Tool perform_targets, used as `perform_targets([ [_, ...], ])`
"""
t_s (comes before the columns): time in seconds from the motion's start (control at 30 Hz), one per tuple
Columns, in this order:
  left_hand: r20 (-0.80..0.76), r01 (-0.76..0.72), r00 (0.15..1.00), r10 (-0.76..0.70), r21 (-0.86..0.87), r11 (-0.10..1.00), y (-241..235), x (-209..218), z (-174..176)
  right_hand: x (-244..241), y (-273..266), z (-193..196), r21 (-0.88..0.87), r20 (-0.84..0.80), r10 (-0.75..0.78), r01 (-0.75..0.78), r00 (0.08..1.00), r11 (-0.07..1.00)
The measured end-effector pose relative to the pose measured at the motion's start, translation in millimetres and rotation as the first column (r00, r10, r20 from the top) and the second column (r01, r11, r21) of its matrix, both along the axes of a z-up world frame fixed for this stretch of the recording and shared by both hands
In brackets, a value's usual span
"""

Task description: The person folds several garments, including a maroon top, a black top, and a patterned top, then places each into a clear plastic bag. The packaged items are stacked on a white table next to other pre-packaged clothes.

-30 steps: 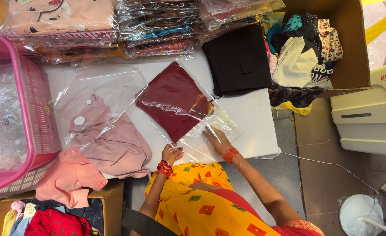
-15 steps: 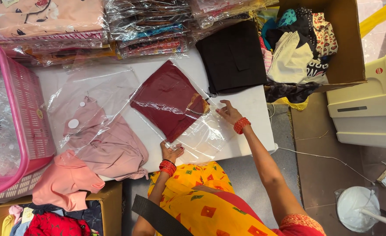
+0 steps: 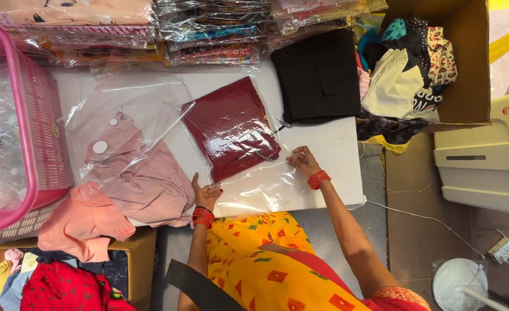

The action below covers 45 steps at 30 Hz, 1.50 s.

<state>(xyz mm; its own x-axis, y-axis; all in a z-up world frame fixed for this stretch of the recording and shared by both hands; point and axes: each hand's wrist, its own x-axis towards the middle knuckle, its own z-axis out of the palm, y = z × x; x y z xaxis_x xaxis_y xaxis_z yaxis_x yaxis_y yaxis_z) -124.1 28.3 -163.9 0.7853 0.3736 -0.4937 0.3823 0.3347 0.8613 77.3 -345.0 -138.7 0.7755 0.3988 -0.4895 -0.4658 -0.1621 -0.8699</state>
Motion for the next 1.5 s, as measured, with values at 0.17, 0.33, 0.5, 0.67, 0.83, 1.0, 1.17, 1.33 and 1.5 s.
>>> perform_targets([
  [0.17,-0.093,0.056,0.994,-0.052,0.048,0.997,-5,7,39,9,11,60,0.020,-0.044,0.154,-0.154,0.987,0.988],
  [0.33,0.034,0.029,0.999,-0.025,-0.111,0.993,-7,-10,27,15,-10,12,0.115,0.021,0.201,-0.202,0.979,0.972],
  [0.5,0.193,0.007,0.981,0.002,-0.043,0.999,-2,-16,37,17,3,68,-0.003,0.007,0.132,-0.132,0.991,0.991],
  [0.67,0.168,0.079,0.978,-0.124,0.255,0.964,11,-2,103,29,2,83,0.037,0.049,0.199,-0.201,0.979,0.979],
  [0.83,0.121,0.084,0.971,-0.204,0.628,0.774,19,17,151,28,22,120,-0.006,0.275,0.174,-0.179,0.946,0.984],
  [1.0,0.204,-0.101,0.931,-0.302,0.941,0.323,34,31,140,23,52,171,-0.297,0.871,0.254,0.038,0.420,0.954],
  [1.17,0.281,-0.229,0.936,-0.211,0.944,0.238,31,35,141,15,54,154,-0.404,0.915,0.394,0.235,0.090,0.884],
  [1.33,0.250,-0.223,0.963,-0.102,0.949,0.223,9,9,118,-22,38,76,-0.509,0.855,0.519,0.219,0.013,0.833],
  [1.5,-0.091,0.074,0.996,0.023,0.914,0.400,11,-14,66,-89,22,27,-0.725,0.674,0.737,-0.149,0.052,0.673],
])
